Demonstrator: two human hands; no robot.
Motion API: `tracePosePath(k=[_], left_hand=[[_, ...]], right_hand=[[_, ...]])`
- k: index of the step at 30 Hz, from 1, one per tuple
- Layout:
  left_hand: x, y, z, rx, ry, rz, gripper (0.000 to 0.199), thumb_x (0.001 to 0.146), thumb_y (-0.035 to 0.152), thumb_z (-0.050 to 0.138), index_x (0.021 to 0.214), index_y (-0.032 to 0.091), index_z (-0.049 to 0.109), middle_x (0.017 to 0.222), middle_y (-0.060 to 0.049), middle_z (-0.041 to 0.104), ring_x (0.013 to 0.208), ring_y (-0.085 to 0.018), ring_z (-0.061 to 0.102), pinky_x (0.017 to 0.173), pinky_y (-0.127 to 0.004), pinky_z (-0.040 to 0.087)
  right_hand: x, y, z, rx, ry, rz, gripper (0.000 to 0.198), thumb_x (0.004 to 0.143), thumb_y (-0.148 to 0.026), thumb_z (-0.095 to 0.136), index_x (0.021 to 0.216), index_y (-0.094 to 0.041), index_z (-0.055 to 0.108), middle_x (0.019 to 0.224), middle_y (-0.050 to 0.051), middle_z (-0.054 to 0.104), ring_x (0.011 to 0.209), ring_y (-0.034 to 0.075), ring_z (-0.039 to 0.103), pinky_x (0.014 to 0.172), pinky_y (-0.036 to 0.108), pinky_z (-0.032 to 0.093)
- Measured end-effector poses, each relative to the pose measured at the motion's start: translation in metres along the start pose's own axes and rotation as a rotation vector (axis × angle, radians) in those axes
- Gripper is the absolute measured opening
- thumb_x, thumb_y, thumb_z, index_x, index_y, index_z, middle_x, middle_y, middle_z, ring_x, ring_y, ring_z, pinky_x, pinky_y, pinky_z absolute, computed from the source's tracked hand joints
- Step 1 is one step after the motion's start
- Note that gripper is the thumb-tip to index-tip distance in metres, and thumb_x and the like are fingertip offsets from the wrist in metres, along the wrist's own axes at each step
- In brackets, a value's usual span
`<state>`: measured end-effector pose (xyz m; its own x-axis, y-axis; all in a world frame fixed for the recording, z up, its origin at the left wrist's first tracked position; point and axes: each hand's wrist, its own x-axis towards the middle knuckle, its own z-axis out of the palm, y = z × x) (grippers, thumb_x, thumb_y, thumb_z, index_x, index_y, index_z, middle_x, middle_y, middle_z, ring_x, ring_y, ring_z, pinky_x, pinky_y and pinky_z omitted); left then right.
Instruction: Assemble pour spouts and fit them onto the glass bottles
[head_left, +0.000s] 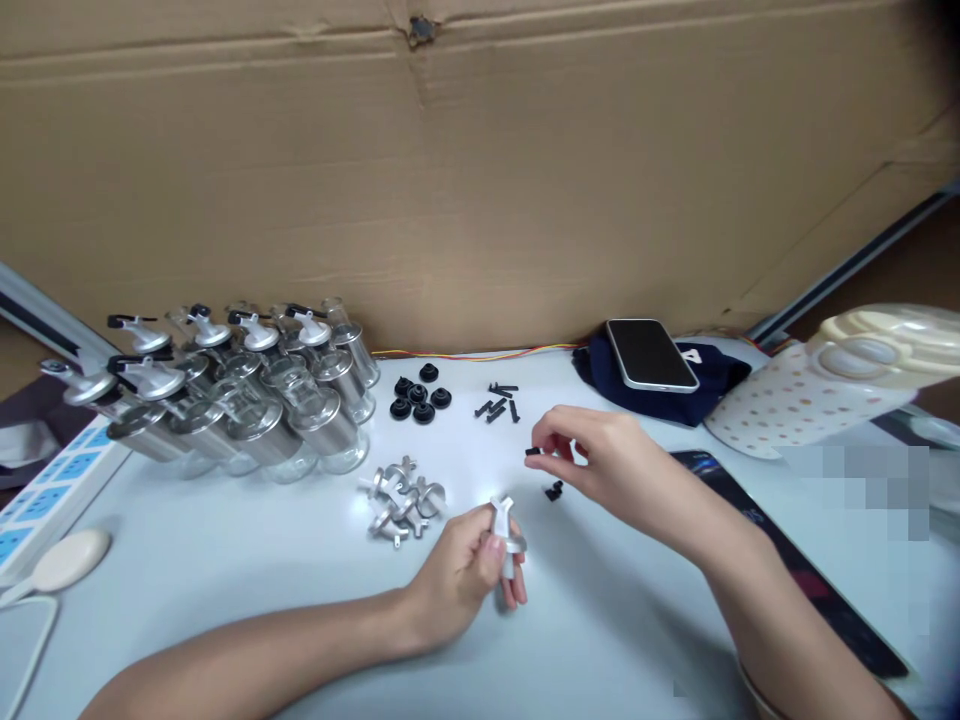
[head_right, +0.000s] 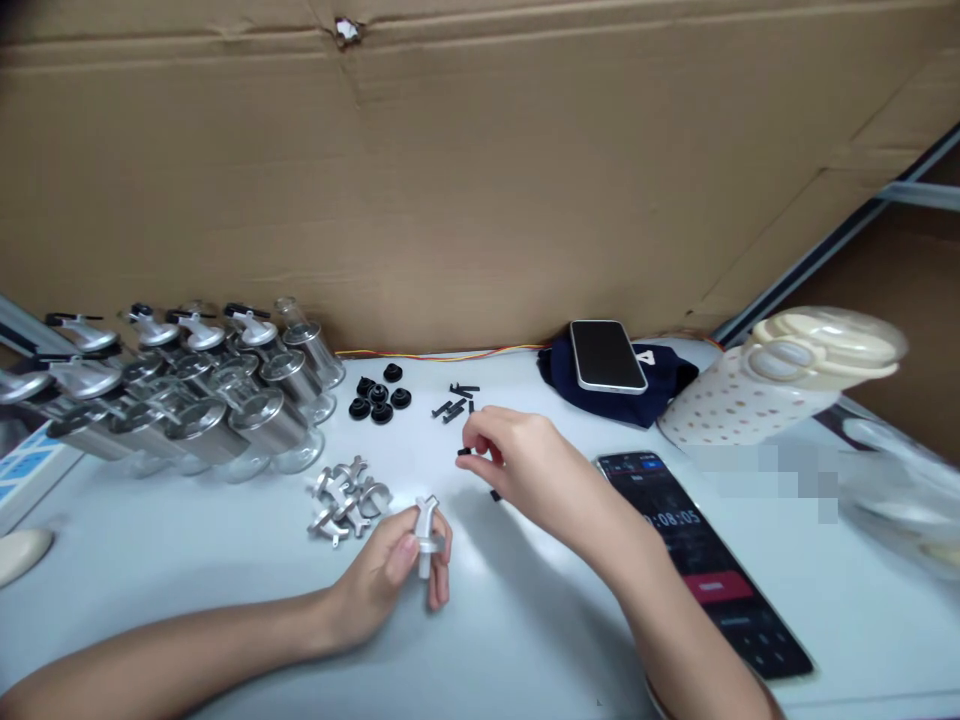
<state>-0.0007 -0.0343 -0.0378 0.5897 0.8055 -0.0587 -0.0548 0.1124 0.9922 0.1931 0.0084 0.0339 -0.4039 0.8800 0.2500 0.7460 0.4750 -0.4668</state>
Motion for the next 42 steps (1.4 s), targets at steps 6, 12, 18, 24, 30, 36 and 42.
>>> tracePosePath(k=[6,12,18,24,30,36,42], left_hand=[[0.007,0.001,0.000,-0.089,0.063,-0.049,0.063,0.079,0.078,0.042,0.083,0.015,0.048,0.068,-0.003,0.055,0.052,-0.012,0.053,0.055,-0.026,0.043],[0.008,-0.002,0.001,-0.170,0.103,-0.122,0.064,0.079,0.078,0.041,0.086,0.015,0.049,0.068,0.000,0.051,0.053,-0.013,0.055,0.051,-0.025,0.043],[0.008,-0.003,0.000,-0.165,0.123,-0.158,0.053,0.086,0.068,0.044,0.083,0.015,0.049,0.063,0.000,0.053,0.053,-0.013,0.055,0.054,-0.026,0.043],[0.008,-0.002,0.000,-0.164,0.111,-0.140,0.050,0.087,0.065,0.045,0.090,0.015,0.051,0.061,0.000,0.055,0.053,-0.012,0.054,0.056,-0.026,0.043],[0.006,-0.002,0.000,-0.274,0.135,-0.114,0.043,0.084,0.057,0.059,0.098,0.018,0.046,0.063,0.001,0.060,0.057,-0.012,0.057,0.060,-0.025,0.044],[0.008,-0.004,0.000,-0.330,0.159,-0.074,0.042,0.086,0.059,0.054,0.094,0.021,0.039,0.071,0.003,0.060,0.054,-0.011,0.061,0.055,-0.024,0.044],[0.008,-0.010,0.000,-0.397,0.117,-0.049,0.039,0.090,0.059,0.047,0.095,0.023,0.034,0.087,-0.002,0.066,0.054,-0.011,0.065,0.053,-0.023,0.045]], right_hand=[[0.003,-0.003,0.013,0.189,0.021,0.022,0.018,0.091,-0.024,0.052,0.074,-0.021,0.053,0.065,-0.001,0.059,0.055,0.011,0.051,0.050,0.021,0.039],[-0.001,-0.001,0.023,0.303,0.036,0.035,0.022,0.094,-0.026,0.045,0.078,-0.021,0.058,0.064,0.000,0.062,0.054,0.012,0.056,0.050,0.020,0.042],[-0.003,-0.001,0.032,0.245,0.049,-0.051,0.023,0.096,-0.020,0.039,0.081,-0.021,0.057,0.068,0.001,0.065,0.056,0.012,0.060,0.054,0.021,0.046],[-0.003,0.000,0.032,0.237,0.130,-0.046,0.020,0.095,-0.018,0.040,0.084,-0.021,0.056,0.068,0.001,0.065,0.056,0.012,0.059,0.054,0.021,0.047],[-0.006,-0.003,0.033,0.281,0.179,-0.049,0.013,0.091,-0.016,0.049,0.085,-0.021,0.059,0.072,0.001,0.067,0.061,0.012,0.061,0.058,0.020,0.049],[-0.007,0.000,0.033,0.360,0.229,-0.020,0.013,0.090,-0.017,0.056,0.083,-0.022,0.066,0.076,0.003,0.068,0.067,0.015,0.064,0.059,0.025,0.051],[-0.004,0.003,0.036,0.482,0.301,0.038,0.012,0.087,-0.026,0.064,0.088,-0.026,0.076,0.080,0.004,0.071,0.070,0.017,0.066,0.061,0.027,0.054]])
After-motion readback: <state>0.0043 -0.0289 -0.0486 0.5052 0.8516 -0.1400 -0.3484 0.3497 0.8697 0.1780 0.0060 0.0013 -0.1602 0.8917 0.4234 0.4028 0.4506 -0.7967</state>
